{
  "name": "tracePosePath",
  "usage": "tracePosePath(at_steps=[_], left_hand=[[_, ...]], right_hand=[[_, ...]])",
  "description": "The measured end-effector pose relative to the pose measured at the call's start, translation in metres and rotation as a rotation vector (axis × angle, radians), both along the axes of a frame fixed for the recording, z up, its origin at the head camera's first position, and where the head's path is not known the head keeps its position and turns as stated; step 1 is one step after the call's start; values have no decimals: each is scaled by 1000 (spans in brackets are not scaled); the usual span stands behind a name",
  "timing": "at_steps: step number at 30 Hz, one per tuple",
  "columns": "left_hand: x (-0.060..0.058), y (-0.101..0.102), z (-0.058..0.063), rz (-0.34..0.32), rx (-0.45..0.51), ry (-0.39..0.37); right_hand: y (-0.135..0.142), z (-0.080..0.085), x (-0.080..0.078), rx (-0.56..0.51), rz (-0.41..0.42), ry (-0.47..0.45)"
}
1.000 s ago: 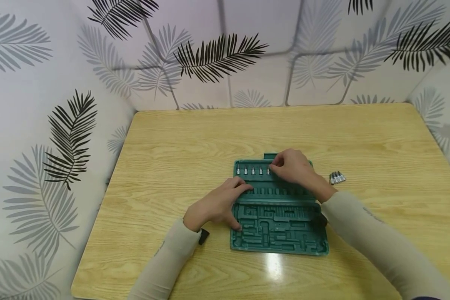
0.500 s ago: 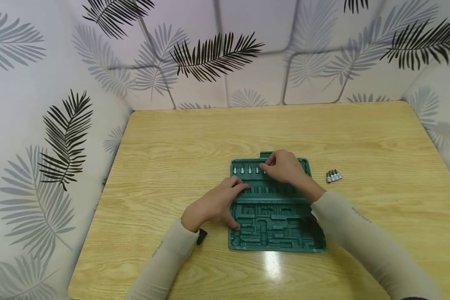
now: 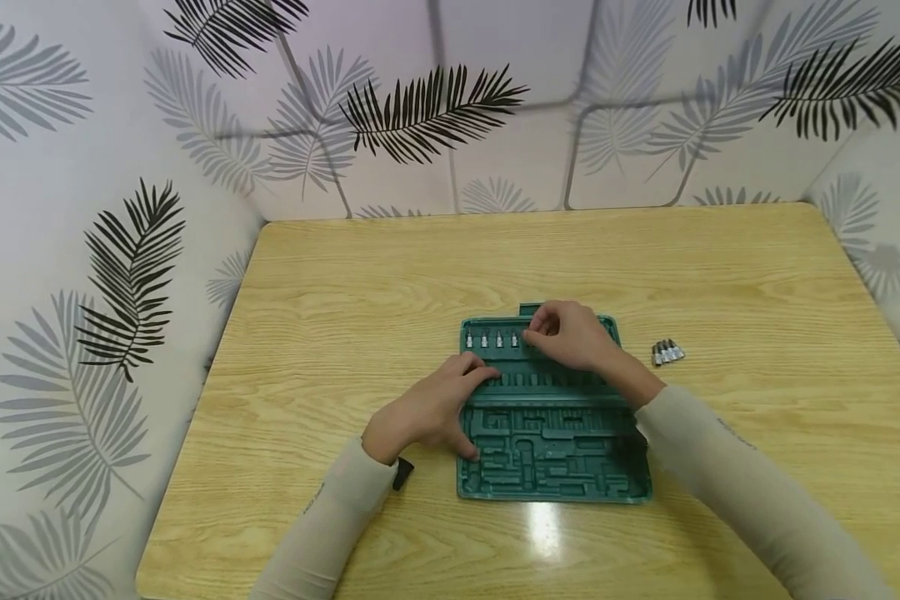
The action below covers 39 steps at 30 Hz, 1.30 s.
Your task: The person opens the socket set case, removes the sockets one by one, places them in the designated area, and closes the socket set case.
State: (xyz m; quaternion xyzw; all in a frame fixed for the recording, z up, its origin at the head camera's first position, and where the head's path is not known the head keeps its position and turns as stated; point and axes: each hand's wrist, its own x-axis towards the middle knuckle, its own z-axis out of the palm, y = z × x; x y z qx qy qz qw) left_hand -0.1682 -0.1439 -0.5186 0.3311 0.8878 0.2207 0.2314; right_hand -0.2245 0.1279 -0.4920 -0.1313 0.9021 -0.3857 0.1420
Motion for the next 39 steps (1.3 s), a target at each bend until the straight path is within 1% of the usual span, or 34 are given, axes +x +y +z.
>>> tracePosePath(at_steps=[2,3,4,6,8,9,11,12,15,16,18,19,22,26,27,28,29,31,33,35,37,39], left_hand=[[-1,-1,-4,0,10,5],[0,1,2,9,3,-10],[-1,0,1,9,3,-3],[0,1,5,11,12,-13],[2,3,15,15,7,-29],[3,2,14,11,7,-22],[4,3,22,17,11,-43],[4,1,20,13,11,-33],[5,0,20,7,11,-16],[5,0,23,9,11,-22],[5,-1,20,9,15,-12],[6,0,24,13,16,-24],[5,1,21,17,23,-37],[2,2,10,16,13,-23],[1,2,3,11,13,-4],[1,1,-1,8,12,2],[1,2,-1,6,9,6],[2,3,3,8,13,-3],[5,5,11,6,14,-9],[8,7,26,17,5,-31],[11,8,35,27,-9,-42],[12,9,39,32,-26,-39]], right_hand=[[2,0,-2,-6,38,10],[3,0,-2,-10,62,13],[5,1,-3,-13,85,16],[6,2,-4,-14,123,14],[8,2,-5,-13,160,14],[9,2,-5,-13,175,13],[9,1,-6,-12,192,8],[10,1,-6,-13,201,10],[9,0,-6,-23,222,15],[9,-1,-7,-26,228,21],[9,-2,-6,-34,239,38],[9,-3,-6,-38,238,48],[10,-6,-4,-46,207,73],[16,-9,1,-78,134,93],[18,-10,2,-94,112,98],[21,-9,4,-112,91,105],[24,-8,5,-130,69,111],[30,-5,8,-160,27,113],[37,1,11,-168,-3,112],[46,7,13,-159,-17,117],[57,13,15,-142,-25,131],[69,19,17,-118,-36,154]])
